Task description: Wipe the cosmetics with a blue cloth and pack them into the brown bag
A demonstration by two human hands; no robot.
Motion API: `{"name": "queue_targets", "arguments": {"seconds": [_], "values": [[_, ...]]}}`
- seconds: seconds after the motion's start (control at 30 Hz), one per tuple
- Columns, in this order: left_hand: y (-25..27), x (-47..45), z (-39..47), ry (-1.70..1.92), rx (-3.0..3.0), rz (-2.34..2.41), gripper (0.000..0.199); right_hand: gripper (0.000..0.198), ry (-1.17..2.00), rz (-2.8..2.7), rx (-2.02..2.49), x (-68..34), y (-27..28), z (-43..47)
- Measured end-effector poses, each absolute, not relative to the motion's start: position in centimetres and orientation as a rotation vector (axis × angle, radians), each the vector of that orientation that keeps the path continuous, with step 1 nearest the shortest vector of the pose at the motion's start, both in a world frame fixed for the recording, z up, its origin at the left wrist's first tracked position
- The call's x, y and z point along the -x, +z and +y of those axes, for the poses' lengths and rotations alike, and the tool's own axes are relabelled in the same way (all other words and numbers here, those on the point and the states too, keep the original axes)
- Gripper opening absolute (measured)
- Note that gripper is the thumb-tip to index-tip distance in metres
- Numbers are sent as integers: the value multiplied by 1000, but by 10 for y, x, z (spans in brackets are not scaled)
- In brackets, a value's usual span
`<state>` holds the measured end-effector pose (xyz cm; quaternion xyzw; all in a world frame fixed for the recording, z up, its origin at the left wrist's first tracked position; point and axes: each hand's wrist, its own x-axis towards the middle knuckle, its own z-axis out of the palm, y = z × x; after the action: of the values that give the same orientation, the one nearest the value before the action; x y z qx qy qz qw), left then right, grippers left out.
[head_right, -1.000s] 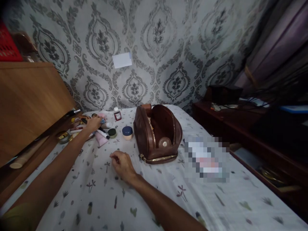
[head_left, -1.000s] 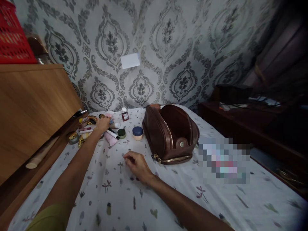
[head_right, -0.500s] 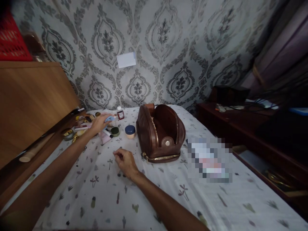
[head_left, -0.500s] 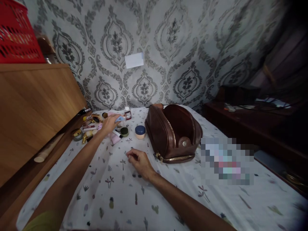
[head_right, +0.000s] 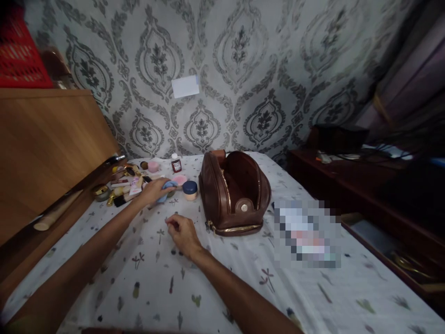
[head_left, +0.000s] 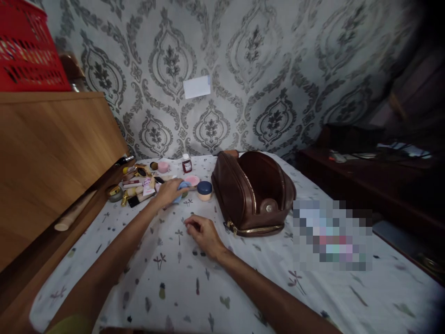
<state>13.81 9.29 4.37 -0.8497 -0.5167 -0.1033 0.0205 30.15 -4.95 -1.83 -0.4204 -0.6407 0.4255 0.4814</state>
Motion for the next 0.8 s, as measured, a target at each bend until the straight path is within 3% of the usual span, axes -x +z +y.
{"name": "queue_targets", "arguments": {"seconds": [0.37, 0.63, 0.8], "values": [[36, -145, 85, -275, 2538, -1677, 34, 21, 1020, -1602, 1075, -304, -15, -50], [66, -117, 160, -247, 2240, -1900, 34, 20, 1036, -1582, 1088, -303, -17, -50], [67, -97, 210, -98, 2193, -1971, 47, 22, 1009, -1606, 1106, -304, -17, -50]]}}
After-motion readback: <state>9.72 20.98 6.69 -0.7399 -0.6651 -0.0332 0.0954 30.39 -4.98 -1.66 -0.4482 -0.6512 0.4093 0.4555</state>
